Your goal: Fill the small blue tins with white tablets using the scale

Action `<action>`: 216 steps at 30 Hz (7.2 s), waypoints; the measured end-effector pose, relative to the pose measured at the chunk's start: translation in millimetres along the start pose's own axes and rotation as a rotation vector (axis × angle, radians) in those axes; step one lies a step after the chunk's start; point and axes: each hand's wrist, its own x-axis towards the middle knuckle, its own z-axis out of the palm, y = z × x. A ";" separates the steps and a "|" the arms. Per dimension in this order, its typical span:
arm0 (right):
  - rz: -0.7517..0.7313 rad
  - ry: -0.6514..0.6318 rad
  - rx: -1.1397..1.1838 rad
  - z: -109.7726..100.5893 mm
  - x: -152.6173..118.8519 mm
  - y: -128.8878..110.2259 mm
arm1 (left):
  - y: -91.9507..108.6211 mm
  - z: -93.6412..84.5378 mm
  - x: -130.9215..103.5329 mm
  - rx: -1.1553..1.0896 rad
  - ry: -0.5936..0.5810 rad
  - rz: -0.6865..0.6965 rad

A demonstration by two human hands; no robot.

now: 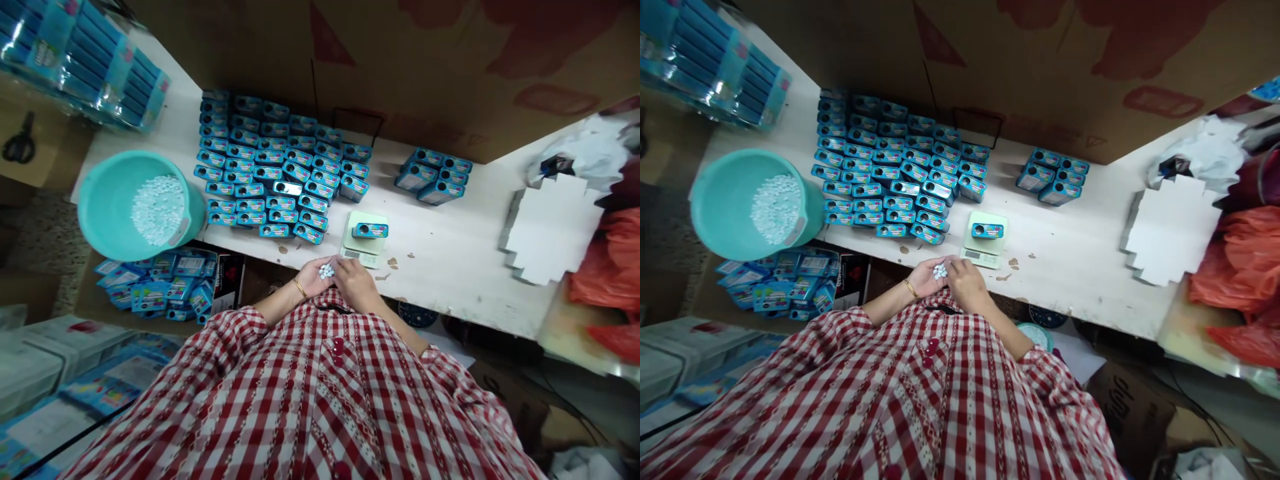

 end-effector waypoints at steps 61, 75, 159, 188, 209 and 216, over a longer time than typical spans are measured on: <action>0.447 0.644 0.539 -33.5 19.7 67.3 | 1.7 1.1 5.0 0.022 0.031 -0.033; -0.040 0.084 0.488 17.5 -12.1 -11.7 | -10.8 -14.3 1.2 0.132 0.029 -0.178; 0.101 -0.186 -0.029 2.1 -23.9 -7.3 | -28.2 1.9 -7.6 0.051 0.059 -0.039; 0.342 -0.079 -0.220 -75.7 7.8 108.5 | -42.0 64.1 38.3 0.073 -0.064 0.081; -0.164 -0.194 -0.030 -15.8 -27.9 21.8 | -48.0 29.2 11.1 0.046 0.050 -0.124; -0.075 -0.193 0.075 -21.2 -29.6 24.9 | -47.0 27.9 13.8 0.076 0.050 -0.117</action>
